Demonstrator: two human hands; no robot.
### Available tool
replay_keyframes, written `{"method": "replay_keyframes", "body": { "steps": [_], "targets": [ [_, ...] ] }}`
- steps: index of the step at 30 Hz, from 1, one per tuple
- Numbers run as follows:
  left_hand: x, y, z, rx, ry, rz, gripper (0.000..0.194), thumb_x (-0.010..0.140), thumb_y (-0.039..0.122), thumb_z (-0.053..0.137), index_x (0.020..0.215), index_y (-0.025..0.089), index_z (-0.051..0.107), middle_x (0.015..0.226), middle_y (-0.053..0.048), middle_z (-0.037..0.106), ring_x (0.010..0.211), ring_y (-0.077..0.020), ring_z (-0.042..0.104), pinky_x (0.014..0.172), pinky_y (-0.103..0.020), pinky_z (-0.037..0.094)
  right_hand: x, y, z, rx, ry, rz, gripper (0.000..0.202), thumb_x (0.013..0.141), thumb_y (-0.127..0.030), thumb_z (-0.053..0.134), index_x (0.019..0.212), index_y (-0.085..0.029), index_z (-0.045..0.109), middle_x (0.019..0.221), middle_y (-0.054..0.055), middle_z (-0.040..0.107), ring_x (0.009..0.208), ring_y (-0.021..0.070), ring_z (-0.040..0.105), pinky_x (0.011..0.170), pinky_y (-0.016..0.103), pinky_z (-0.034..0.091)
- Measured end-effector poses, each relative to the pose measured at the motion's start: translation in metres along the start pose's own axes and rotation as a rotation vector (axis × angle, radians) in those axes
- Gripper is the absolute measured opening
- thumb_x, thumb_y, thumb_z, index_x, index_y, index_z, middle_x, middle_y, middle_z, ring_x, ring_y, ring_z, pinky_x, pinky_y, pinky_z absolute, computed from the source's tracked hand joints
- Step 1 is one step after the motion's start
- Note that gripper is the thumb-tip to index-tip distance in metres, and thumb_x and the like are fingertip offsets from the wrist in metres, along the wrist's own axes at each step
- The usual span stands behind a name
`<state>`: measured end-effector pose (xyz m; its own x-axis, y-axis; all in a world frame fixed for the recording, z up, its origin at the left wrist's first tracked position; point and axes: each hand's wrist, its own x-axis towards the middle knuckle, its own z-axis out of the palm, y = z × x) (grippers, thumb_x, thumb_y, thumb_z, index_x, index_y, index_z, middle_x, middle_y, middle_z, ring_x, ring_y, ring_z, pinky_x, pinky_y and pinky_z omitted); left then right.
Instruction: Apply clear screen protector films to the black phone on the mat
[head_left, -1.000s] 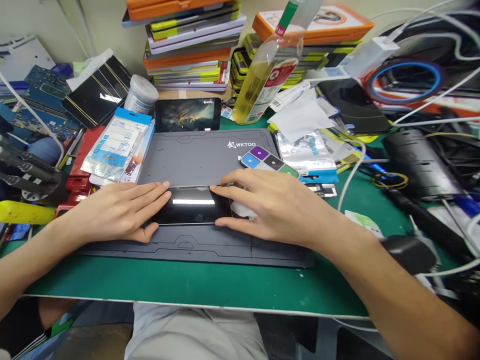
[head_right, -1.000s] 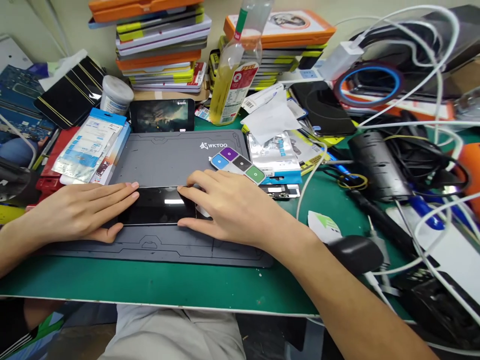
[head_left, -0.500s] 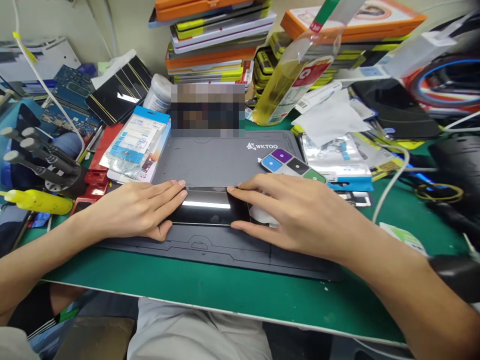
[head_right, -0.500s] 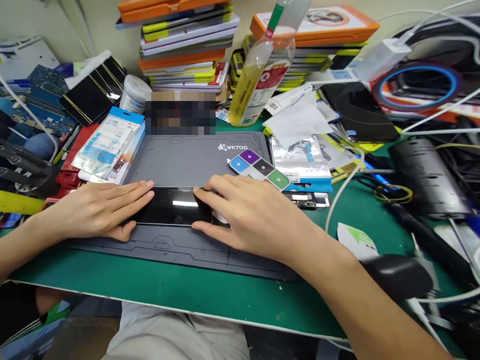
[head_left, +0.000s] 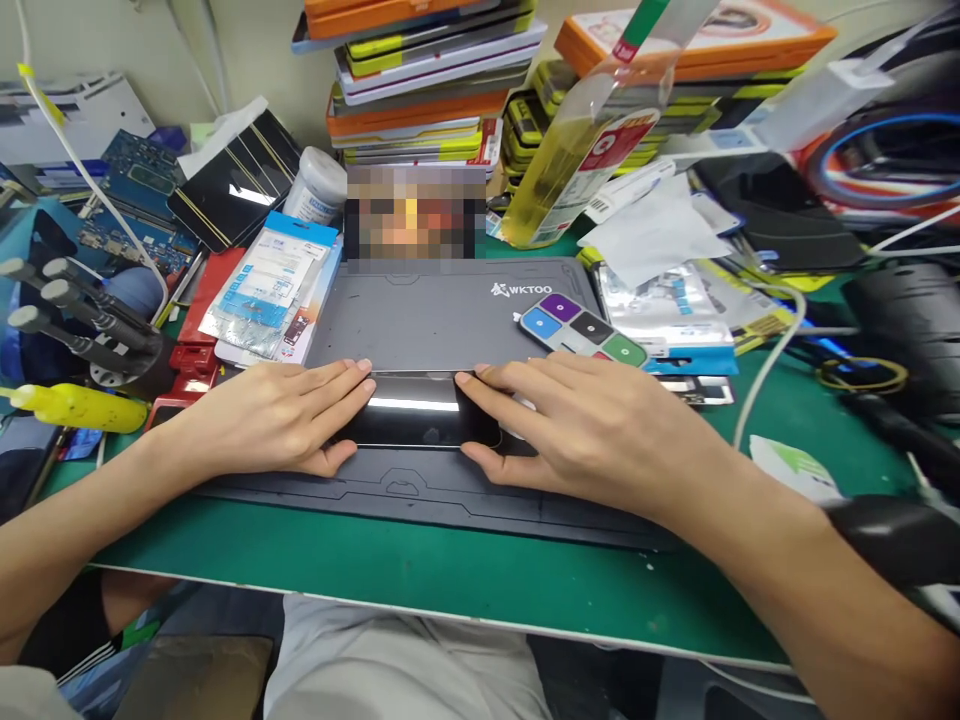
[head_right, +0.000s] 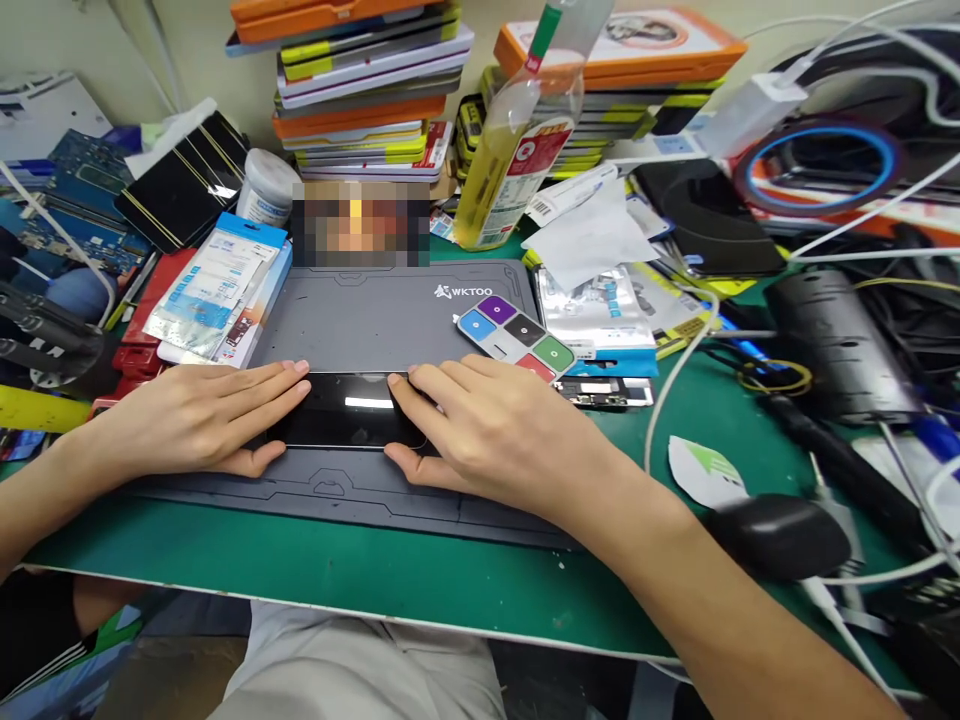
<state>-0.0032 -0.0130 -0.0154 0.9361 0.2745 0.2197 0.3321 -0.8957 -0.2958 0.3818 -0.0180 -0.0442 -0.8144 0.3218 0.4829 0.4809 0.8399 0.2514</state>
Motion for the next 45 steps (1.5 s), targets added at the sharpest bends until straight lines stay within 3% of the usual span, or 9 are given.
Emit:
{"method": "replay_keyframes", "body": {
  "steps": [11, 16, 19, 24, 28, 33, 41, 45],
  "targets": [
    [-0.001, 0.002, -0.002, -0.107, 0.001, -0.087, 0.056, 0.123, 0.021, 0.072, 0.177, 0.008, 0.073, 0.172, -0.024, 0.084, 0.151, -0.035, 0.092, 0.125, -0.041, 0.079, 0.006, -0.011, -0.013, -0.125, -0.02, -0.037, 0.031, 0.126, -0.026, 0.076, 0.127, -0.002, 0.096, 0.119, 0.024, 0.1, 0.08, 0.0263, 0.085, 0.078, 0.041, 0.065],
    [-0.003, 0.002, -0.003, -0.135, -0.024, -0.107, 0.079, 0.124, 0.021, 0.071, 0.2, 0.017, 0.05, 0.178, -0.02, 0.081, 0.146, -0.0355, 0.094, 0.126, -0.046, 0.081, 0.005, -0.016, -0.016, -0.194, -0.072, -0.035, 0.027, 0.124, -0.026, 0.079, 0.127, -0.009, 0.099, 0.129, 0.021, 0.101, 0.081, 0.0248, 0.086, 0.077, 0.04, 0.067],
    [-0.003, 0.001, -0.004, -0.158, -0.031, -0.121, 0.086, 0.125, 0.021, 0.071, 0.205, 0.021, 0.041, 0.181, -0.018, 0.079, 0.148, -0.0353, 0.093, 0.129, -0.046, 0.079, 0.005, -0.018, -0.015, -0.202, -0.071, -0.037, 0.028, 0.124, -0.024, 0.079, 0.129, -0.005, 0.099, 0.13, 0.023, 0.101, 0.08, 0.0253, 0.089, 0.075, 0.039, 0.068],
    [-0.001, 0.001, -0.003, -0.106, -0.022, -0.071, 0.085, 0.127, 0.019, 0.064, 0.206, 0.011, 0.033, 0.174, -0.024, 0.082, 0.146, -0.0368, 0.094, 0.124, -0.046, 0.081, 0.006, -0.019, -0.015, -0.186, -0.069, -0.034, 0.029, 0.123, -0.024, 0.079, 0.13, -0.004, 0.1, 0.128, 0.026, 0.1, 0.084, 0.0279, 0.093, 0.075, 0.039, 0.072],
    [0.0, 0.0, -0.004, -0.105, -0.008, -0.073, 0.086, 0.126, 0.019, 0.065, 0.206, 0.013, 0.036, 0.175, -0.021, 0.082, 0.148, -0.0358, 0.093, 0.126, -0.044, 0.08, 0.007, -0.02, -0.016, -0.196, -0.066, -0.032, 0.032, 0.125, -0.022, 0.075, 0.129, -0.001, 0.099, 0.128, 0.026, 0.1, 0.085, 0.0278, 0.096, 0.074, 0.038, 0.074],
    [0.0, 0.0, -0.003, -0.076, -0.005, -0.052, 0.086, 0.127, 0.018, 0.062, 0.206, 0.009, 0.031, 0.17, -0.025, 0.084, 0.144, -0.0366, 0.095, 0.12, -0.046, 0.083, 0.009, -0.021, -0.017, -0.193, -0.069, -0.031, 0.034, 0.126, -0.018, 0.07, 0.128, 0.0, 0.099, 0.129, 0.026, 0.1, 0.084, 0.0262, 0.096, 0.073, 0.036, 0.075],
    [-0.005, 0.0, -0.002, -0.135, -0.009, -0.1, 0.084, 0.124, 0.021, 0.069, 0.204, 0.022, 0.043, 0.177, -0.017, 0.082, 0.145, -0.0343, 0.094, 0.126, -0.046, 0.081, 0.008, -0.022, -0.016, -0.175, -0.086, -0.017, 0.031, 0.124, -0.02, 0.076, 0.131, 0.0, 0.099, 0.131, 0.028, 0.099, 0.09, 0.0287, 0.097, 0.074, 0.037, 0.075],
    [-0.002, 0.0, -0.002, -0.11, 0.002, -0.07, 0.085, 0.126, 0.021, 0.065, 0.206, 0.016, 0.036, 0.173, -0.02, 0.084, 0.143, -0.0354, 0.095, 0.122, -0.046, 0.083, 0.009, -0.022, -0.018, -0.18, -0.096, -0.017, 0.033, 0.125, -0.019, 0.073, 0.132, 0.001, 0.098, 0.131, 0.027, 0.1, 0.09, 0.0275, 0.097, 0.074, 0.037, 0.075]
  ]
}}
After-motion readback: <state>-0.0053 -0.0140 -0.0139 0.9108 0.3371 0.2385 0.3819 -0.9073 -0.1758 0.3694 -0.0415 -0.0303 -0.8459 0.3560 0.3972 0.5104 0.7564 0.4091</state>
